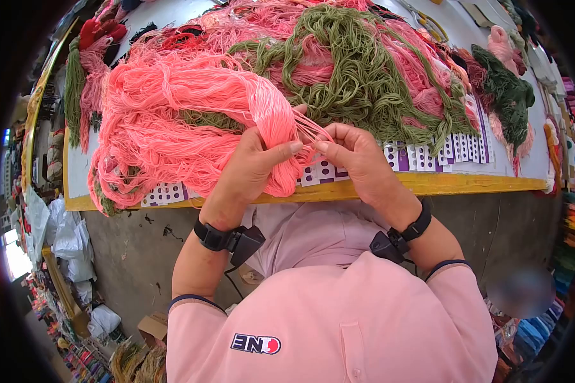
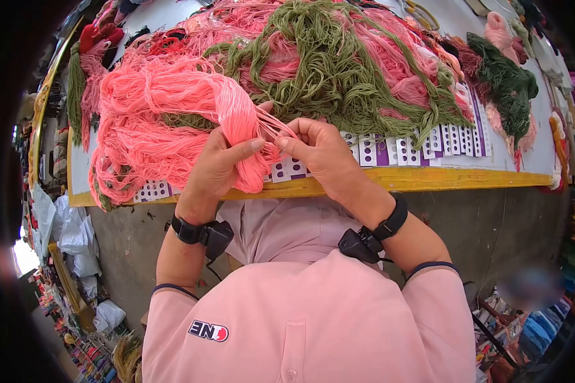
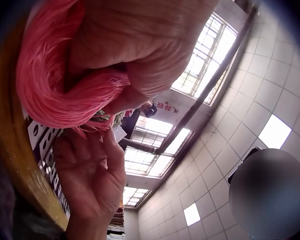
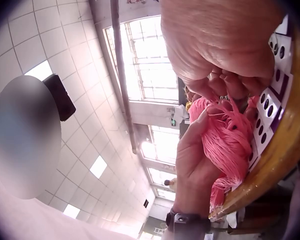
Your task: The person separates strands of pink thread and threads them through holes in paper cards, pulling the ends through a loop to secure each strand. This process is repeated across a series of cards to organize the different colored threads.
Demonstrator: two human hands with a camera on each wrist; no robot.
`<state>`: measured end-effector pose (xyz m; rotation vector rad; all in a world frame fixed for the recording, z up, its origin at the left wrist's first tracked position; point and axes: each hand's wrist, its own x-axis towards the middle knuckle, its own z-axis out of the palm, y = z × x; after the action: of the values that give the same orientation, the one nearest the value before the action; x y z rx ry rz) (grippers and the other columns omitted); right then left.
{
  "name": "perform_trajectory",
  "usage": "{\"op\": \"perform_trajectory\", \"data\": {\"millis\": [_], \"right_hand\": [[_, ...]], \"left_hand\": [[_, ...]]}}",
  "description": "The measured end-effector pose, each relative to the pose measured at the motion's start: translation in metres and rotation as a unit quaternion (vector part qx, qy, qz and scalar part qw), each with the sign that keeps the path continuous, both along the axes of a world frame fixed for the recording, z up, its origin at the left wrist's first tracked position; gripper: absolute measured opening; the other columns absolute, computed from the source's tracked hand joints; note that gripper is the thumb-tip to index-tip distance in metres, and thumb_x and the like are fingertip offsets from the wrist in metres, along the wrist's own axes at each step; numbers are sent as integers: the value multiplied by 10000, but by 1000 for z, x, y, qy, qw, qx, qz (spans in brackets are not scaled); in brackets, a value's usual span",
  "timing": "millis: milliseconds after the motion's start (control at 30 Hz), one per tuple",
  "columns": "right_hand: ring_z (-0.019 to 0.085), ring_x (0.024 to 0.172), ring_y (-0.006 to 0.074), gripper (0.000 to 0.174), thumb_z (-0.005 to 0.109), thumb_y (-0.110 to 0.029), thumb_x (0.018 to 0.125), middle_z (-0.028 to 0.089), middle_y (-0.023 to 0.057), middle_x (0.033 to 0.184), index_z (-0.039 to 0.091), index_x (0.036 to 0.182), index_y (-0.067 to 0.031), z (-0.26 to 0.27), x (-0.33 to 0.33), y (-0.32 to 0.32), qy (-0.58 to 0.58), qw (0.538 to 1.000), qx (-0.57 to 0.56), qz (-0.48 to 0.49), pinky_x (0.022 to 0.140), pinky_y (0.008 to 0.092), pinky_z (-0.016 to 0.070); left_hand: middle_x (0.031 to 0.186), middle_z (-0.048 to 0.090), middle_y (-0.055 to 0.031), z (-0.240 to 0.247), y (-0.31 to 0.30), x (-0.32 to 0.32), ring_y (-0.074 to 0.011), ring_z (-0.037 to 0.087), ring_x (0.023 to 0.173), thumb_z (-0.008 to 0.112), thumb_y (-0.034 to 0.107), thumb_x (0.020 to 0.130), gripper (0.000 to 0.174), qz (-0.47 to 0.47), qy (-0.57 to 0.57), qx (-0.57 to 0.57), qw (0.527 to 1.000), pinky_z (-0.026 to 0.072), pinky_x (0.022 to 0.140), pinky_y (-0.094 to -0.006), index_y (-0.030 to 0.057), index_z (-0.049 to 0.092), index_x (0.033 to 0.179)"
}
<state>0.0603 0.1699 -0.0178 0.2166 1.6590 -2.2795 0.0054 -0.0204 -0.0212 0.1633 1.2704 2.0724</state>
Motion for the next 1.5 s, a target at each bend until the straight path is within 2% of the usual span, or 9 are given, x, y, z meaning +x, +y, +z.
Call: {"op": "perform_trajectory", "data": {"millis": [267,367,467,767,967,1100,1200,1400,1500], "right_hand": [[458,735,13,119,617,-172,957,564,-67,819,609,996,-61,-5,0,2,-15,997,-77,-15,650,184,389],[436,711,10,129,609,-182,962,556,-67,810,613,987,-55,-8,-2,-6,45,997,61,17,629,182,371],[419,694,10,118,602,-175,965,547,-67,802,618,969,-58,-8,-3,-3,58,993,90,43,610,186,356],[425,693,12,126,618,-165,951,533,-69,763,633,936,-41,-3,-2,-1,-23,998,-57,-10,592,197,361],[459,676,21,134,693,-154,891,559,-52,750,659,899,-25,-4,0,-12,43,971,231,51,596,213,395],[479,698,25,134,696,-154,889,575,-41,772,662,930,-31,-16,-2,-13,76,995,46,-53,608,207,401],[502,722,24,168,685,-145,897,586,-44,788,647,1002,-19,-10,-2,-2,-21,996,-63,-54,631,204,421],[540,763,30,175,653,-114,920,628,-23,841,641,1056,-5,-3,-4,-20,4,996,83,14,679,214,455],[545,763,34,168,655,-117,922,637,-15,871,651,1053,-13,-9,-5,-18,18,1000,25,7,680,218,457]], "left_hand": [[1281,576,-114,0,1,0,-179,576,1157,662,-2,857,610,7,-6,3,1000,455,1009,-328,-58,398,1404],[1278,578,-114,-2,0,0,-173,579,1150,660,3,860,604,5,-3,-1,1000,458,1002,-326,-55,404,1403],[1276,579,-114,-4,-1,-2,-166,580,1141,656,8,863,599,-5,6,-6,1000,463,991,-321,-52,406,1404],[1176,628,-106,-9,0,-3,-166,619,1059,647,0,864,584,16,-9,5,1000,498,930,-315,-55,415,1397],[1095,650,-113,-4,2,-3,-172,638,1006,644,-2,866,518,8,-30,7,999,516,890,-319,-67,455,1345],[1098,649,-144,-12,-5,-7,-221,643,1029,615,54,907,412,41,-53,14,998,529,906,-363,-60,492,1283],[1129,638,-175,-5,-9,-10,-269,629,1076,569,129,952,376,39,-181,72,980,527,941,-412,-45,487,1275],[1213,598,-196,-6,-7,-12,-295,596,1140,522,158,981,382,8,-188,157,969,512,978,-455,-27,457,1309],[1193,607,-175,-3,-7,-11,-280,615,1104,534,158,978,383,47,-175,120,976,530,953,-439,-22,463,1308]]}}
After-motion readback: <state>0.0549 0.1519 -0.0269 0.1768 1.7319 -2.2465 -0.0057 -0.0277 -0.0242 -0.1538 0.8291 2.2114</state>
